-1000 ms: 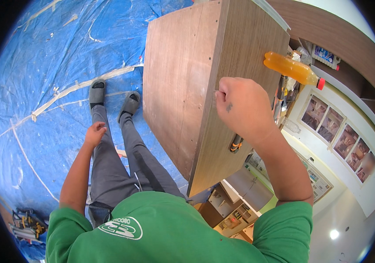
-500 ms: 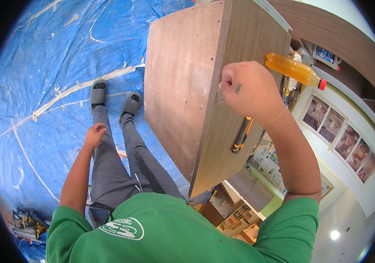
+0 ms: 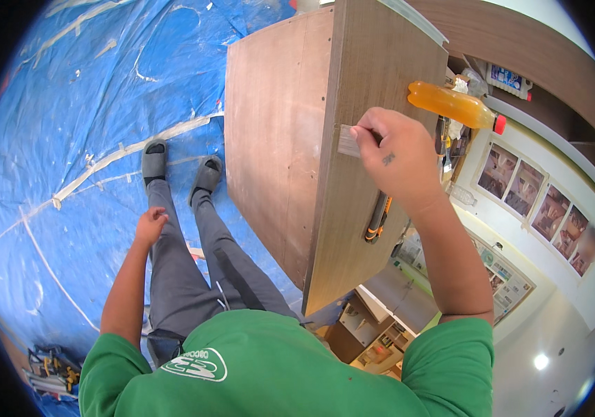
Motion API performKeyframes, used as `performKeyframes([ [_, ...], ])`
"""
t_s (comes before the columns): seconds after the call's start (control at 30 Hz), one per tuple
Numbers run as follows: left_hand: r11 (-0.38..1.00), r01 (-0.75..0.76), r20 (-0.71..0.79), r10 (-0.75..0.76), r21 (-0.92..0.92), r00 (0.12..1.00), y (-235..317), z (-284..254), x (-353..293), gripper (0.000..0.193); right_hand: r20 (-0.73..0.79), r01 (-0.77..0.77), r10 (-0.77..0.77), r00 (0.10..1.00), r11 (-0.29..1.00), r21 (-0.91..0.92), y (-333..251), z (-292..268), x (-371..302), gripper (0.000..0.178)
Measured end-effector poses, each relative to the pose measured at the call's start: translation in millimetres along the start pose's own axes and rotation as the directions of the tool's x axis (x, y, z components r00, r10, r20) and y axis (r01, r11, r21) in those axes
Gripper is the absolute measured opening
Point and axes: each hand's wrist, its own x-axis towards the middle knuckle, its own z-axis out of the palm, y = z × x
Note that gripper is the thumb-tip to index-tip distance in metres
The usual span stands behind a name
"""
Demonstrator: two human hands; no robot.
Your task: The person uses a rubber mallet to tap a wooden panel edge, then uses a utility knife to trim the edge. They apply glue from a bottle to a small wood piece and press it onto the panel edge, then trim and clean the area with a cloth.
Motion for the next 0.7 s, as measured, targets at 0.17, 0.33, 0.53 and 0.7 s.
performKeyframes([
  [0.17,1.0,0.001,-0.006,-0.001,-0.009,1.0,-0.3,-5.1,2.0,0.046,-0.01,-0.016,0.017,1.0,0.996,0.088,1.4,7.8,-0.1,0.012],
  [0.33,0.998,-0.069,-0.061,0.068,-0.013,0.996,-9.8,-4.5,6.7,0.042,-0.026,0.058,-0.058,0.998,0.998,0.033,10.6,11.3,5.3,0.014],
  [0.53,1.0,0.013,0.0,-0.013,-0.004,1.0,0.3,-6.3,-0.7,0.046,-0.016,-0.02,0.022,1.0,0.993,0.118,11.2,8.1,3.3,0.013],
  [0.7,1.0,0.015,-0.013,-0.015,-0.016,1.0,-10.1,-3.3,2.8,0.046,0.002,0.011,-0.011,1.0,0.996,0.093,7.6,8.5,10.4,0.012],
])
